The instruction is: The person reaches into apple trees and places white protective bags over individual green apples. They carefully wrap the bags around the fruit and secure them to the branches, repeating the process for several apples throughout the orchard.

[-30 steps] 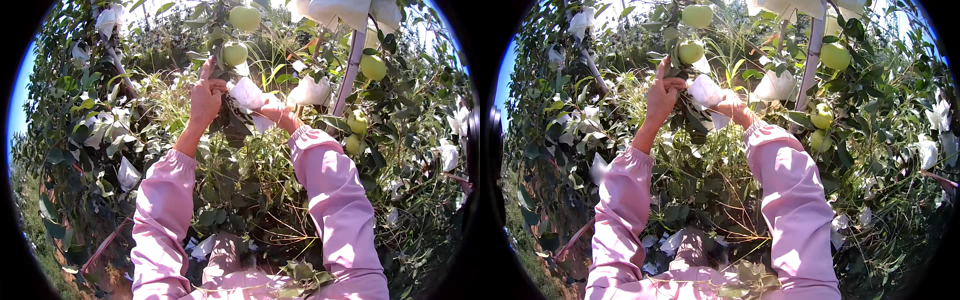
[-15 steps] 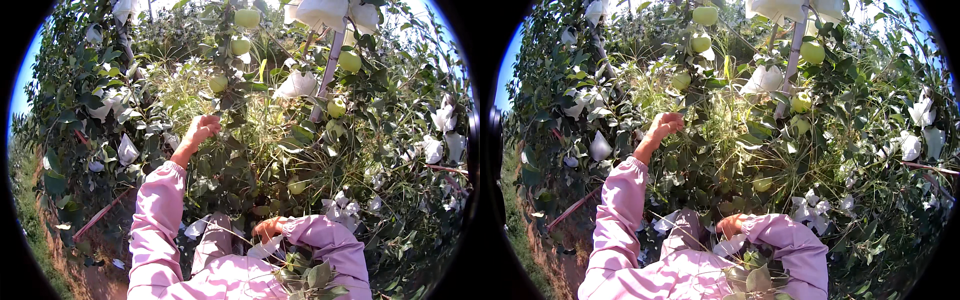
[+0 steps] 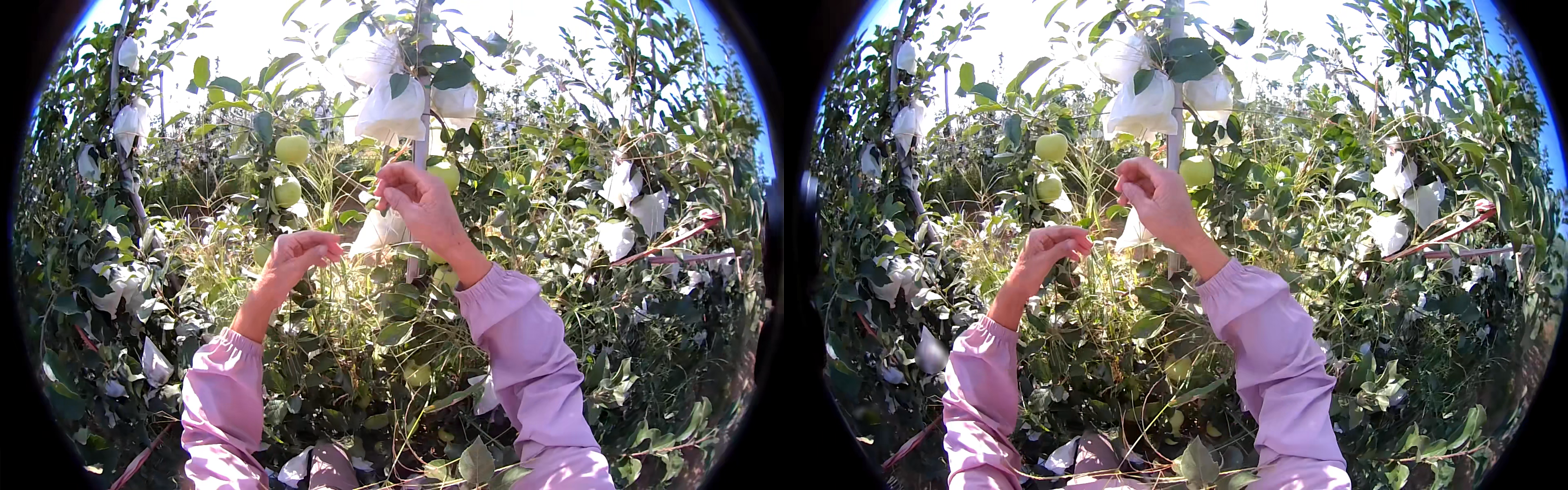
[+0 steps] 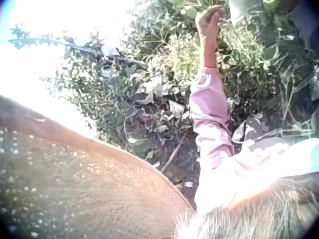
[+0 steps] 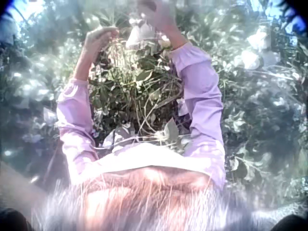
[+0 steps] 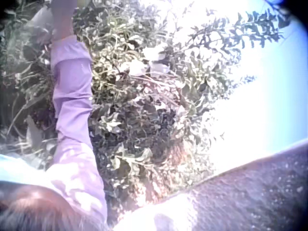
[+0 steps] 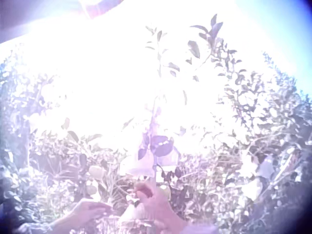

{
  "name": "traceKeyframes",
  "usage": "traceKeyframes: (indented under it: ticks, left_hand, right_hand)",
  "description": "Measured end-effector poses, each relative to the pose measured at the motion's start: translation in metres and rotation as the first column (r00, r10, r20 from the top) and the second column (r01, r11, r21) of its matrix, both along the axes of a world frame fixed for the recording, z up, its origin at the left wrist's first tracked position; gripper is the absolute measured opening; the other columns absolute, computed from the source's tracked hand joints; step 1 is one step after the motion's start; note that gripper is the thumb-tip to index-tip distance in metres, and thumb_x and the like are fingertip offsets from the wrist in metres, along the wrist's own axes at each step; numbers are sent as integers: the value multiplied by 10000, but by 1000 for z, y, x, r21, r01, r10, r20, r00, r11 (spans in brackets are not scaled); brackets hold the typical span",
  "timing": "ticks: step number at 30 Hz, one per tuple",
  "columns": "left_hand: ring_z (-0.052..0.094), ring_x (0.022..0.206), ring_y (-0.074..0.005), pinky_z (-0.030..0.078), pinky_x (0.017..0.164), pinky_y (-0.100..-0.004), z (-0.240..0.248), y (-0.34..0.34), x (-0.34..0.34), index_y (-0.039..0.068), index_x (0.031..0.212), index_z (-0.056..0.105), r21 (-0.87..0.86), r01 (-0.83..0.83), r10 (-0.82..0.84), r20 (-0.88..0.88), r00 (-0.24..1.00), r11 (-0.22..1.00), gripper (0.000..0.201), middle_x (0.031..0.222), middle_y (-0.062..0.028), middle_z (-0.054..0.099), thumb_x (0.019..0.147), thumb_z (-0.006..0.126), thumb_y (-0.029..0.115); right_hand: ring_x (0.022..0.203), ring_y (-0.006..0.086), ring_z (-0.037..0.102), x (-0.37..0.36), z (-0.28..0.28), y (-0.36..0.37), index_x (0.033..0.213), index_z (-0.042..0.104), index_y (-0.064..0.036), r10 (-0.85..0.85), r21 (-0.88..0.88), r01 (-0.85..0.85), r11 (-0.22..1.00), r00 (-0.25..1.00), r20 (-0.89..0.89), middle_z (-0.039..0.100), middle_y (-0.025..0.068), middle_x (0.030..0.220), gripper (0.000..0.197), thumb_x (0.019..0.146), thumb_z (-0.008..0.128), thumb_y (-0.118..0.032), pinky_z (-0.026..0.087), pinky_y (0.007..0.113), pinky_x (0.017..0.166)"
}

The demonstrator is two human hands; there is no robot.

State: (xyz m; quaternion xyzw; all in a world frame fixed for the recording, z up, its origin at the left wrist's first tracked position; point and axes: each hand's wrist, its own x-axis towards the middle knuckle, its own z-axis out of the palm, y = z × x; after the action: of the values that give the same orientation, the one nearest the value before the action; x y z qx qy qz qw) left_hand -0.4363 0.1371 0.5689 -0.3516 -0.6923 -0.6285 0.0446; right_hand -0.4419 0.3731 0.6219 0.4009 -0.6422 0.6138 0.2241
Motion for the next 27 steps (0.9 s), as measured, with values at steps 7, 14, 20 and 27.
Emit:
traceKeyframes:
  ticks: [7, 14, 20, 27]
  left_hand:
    - [590, 816, -94, 452, 735, -220, 131, 74, -84, 10, 1075, 628, 249, -201, 284, -366, 886, 948, 246, 937, -62, 657, 845, 550, 51]
    - [629, 683, -157, 488, 663, -272, 163, 114, -137, 34, 955, 675, 478, -441, 636, -399, 661, 759, 231, 773, -85, 673, 732, 617, 52]
    - [596, 639, -158, 476, 624, -288, 170, 128, -138, 14, 901, 634, 442, -567, 719, -412, 561, 695, 237, 710, -81, 620, 664, 621, 18]
    - [537, 646, -105, 441, 611, -251, 149, 113, -149, 20, 1002, 550, 669, -295, 530, -174, 830, 682, 312, 720, -26, 571, 699, 611, -27]
  right_hand:
    - [790, 166, 626, -66, 98, 35, 978, 603, 16, -424, 33, 492, 870, 780, -461, 655, 111, 885, 193, 819, 492, 10, 488, 263, 754]
    - [725, 259, 643, -110, 134, 33, 959, 625, 5, -628, -92, 794, 601, 398, -669, 654, 154, 807, 222, 759, 558, -64, 503, 306, 687]
    - [641, 197, 600, -136, 139, 42, 904, 602, -1, -612, -93, 779, 620, 406, -679, 618, 114, 703, 212, 700, 584, -52, 476, 310, 611]
    - [621, 129, 539, -140, 126, 42, 954, 572, -10, -639, -164, 619, 768, 722, -264, 569, 54, 725, 249, 709, 545, 25, 445, 256, 570]
